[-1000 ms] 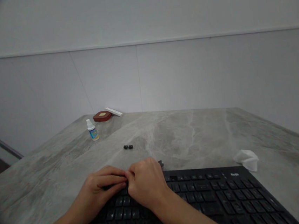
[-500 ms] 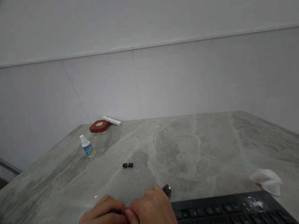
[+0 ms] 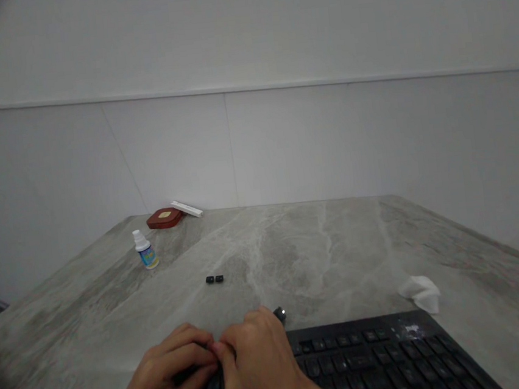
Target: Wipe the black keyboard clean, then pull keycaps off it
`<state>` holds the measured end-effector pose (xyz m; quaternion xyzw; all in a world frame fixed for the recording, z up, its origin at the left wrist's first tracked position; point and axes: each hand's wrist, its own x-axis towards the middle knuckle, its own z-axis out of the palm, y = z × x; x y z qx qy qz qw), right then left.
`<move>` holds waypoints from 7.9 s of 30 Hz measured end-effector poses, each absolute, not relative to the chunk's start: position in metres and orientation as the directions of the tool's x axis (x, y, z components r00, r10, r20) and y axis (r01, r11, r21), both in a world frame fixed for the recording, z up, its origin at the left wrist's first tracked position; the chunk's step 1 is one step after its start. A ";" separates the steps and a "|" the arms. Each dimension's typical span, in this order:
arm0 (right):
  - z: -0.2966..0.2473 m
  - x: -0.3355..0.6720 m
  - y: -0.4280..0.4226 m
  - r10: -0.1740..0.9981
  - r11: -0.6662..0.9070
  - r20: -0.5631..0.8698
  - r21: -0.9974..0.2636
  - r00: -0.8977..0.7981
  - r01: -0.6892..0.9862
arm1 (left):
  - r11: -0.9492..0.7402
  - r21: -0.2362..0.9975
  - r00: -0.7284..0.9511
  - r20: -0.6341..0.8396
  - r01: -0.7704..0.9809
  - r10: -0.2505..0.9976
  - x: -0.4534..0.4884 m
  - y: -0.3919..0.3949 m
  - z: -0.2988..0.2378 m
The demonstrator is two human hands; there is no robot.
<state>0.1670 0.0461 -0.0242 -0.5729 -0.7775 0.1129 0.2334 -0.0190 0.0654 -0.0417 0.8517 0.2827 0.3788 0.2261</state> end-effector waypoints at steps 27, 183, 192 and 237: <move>-0.007 0.177 0.053 0.874 0.484 0.223 -0.474 -0.431 0.736 | -0.630 0.702 0.562 0.389 0.333 0.730 -0.020 0.066 -0.030; -0.012 0.190 0.051 0.843 0.537 0.313 -0.481 -0.437 0.693 | -0.837 0.394 0.478 0.692 0.379 0.542 -0.015 0.056 -0.026; -0.014 0.189 0.048 0.829 0.558 0.369 -0.521 -0.420 0.646 | -0.847 0.407 0.470 0.706 0.342 0.529 -0.014 0.053 -0.023; -0.012 0.187 0.050 0.703 0.684 0.626 -0.465 -0.337 0.563 | -0.700 0.590 0.579 0.428 0.403 0.694 -0.012 0.055 -0.025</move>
